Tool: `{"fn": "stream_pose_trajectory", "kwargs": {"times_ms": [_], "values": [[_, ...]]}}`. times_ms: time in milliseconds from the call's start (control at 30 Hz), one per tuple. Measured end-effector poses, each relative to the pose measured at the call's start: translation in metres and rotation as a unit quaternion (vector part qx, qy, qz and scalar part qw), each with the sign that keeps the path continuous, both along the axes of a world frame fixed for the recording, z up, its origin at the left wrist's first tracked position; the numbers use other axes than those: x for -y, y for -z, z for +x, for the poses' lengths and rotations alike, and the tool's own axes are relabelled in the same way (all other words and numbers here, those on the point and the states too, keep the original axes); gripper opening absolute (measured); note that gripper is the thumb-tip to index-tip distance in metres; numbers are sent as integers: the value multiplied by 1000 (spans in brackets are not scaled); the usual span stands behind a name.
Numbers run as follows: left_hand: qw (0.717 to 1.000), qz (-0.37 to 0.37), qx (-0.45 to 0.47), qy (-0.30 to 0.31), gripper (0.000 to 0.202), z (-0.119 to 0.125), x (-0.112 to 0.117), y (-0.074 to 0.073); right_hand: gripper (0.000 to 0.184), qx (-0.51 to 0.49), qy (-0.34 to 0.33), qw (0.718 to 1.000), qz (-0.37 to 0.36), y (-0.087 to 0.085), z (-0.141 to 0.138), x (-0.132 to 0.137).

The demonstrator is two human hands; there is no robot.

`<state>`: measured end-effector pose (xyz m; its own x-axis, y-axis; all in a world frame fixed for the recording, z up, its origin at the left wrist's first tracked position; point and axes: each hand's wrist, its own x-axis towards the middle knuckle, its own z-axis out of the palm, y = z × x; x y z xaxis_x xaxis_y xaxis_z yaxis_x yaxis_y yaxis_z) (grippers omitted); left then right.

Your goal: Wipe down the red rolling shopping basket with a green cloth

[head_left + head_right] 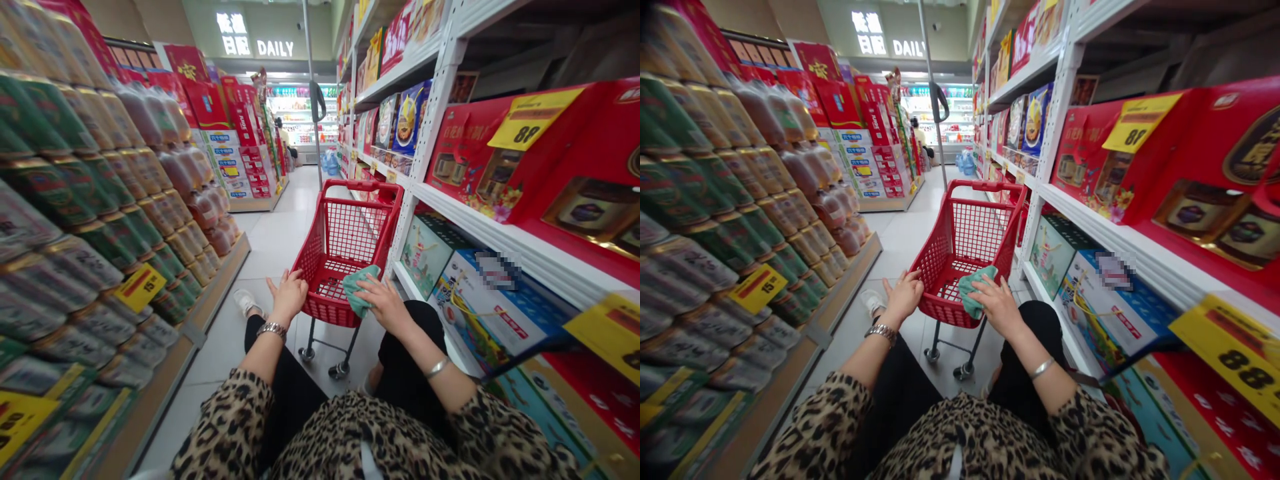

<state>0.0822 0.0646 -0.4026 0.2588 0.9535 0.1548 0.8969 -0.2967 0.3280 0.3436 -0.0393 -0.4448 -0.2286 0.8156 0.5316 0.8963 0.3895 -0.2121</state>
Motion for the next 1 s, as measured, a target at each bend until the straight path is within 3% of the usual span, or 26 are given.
{"fn": "stream_pose_trajectory", "kwargs": {"times_ms": [133,233,333,533,700,1000], "values": [[998,52,26,18,44,15,15,8,41,16,-16,1000,-9,-3,35,-10],[995,91,42,29,38,25,29,14,39,40,-10,999,1,-4,41,-10],[992,114,55,26,34,33,43,17,42,52,8,998,35,0,19,-4],[987,146,62,18,31,38,74,25,47,16,25,992,120,15,-57,8],[985,165,52,9,33,22,95,30,40,29,-20,987,155,13,-74,15],[982,177,70,-12,38,-38,97,30,37,130,-120,960,217,6,-18,24]]}}
